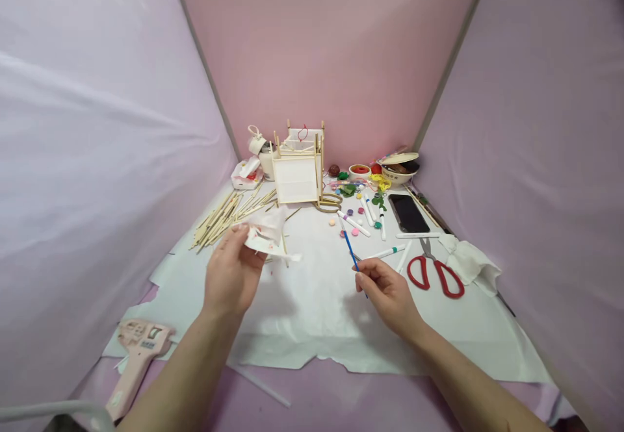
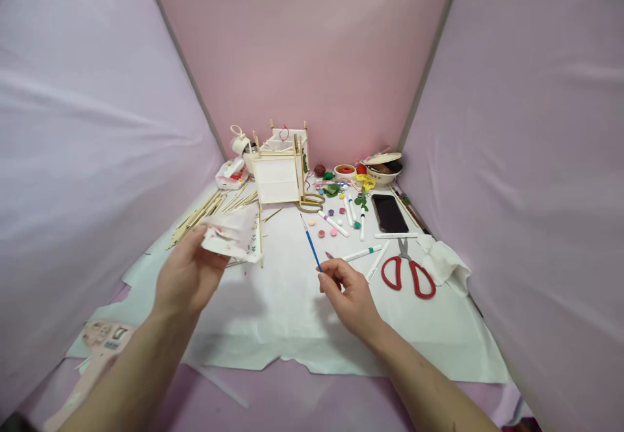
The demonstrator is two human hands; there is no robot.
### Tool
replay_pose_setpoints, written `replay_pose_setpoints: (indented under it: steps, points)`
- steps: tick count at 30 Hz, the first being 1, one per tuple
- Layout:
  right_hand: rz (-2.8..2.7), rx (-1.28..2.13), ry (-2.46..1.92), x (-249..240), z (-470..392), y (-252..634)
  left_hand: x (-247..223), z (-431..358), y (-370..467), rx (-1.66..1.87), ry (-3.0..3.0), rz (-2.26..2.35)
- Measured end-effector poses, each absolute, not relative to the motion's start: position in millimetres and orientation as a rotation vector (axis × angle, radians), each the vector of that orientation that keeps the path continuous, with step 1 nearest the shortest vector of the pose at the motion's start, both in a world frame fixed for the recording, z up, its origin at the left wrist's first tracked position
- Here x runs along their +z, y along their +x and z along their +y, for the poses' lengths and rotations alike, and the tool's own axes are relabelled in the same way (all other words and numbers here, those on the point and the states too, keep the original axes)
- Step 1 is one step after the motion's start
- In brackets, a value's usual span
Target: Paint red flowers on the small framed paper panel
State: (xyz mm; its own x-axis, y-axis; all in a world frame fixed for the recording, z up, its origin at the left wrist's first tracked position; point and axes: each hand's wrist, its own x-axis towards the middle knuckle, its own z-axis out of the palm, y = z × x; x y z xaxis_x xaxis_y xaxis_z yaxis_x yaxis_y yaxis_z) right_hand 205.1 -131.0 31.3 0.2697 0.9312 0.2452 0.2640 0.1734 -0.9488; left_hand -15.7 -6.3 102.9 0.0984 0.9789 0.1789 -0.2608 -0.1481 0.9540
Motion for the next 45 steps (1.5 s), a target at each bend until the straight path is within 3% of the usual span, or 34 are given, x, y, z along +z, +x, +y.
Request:
replay_pose_setpoints:
  steps: [4,12,18,33,45]
  points:
    - [-1.249,0.687,-1.338,29.4,-140.6,202.4,103.0,-23.3,-7.3,1.145,0.807,0.675]
    - [-1.581,0.839,-1.441,16.1,-136.8,192.9,47.0,-34.3,2.3,0.830,0.589,0.824]
    - [-1.602,0.827,-1.506,8.5,-137.3,188.7,40.4,-29.0,3.0,0.830,0.540,0.816]
    - [-1.532,1.174,-1.558,7.6,-140.4,189.0,33.6,-19.8,1.1,0.781,0.533,0.899]
    - [-1.550,1.246,-1.535,14.5,-140.4,185.3,25.8,-27.3,6.4,0.946,0.625,0.986]
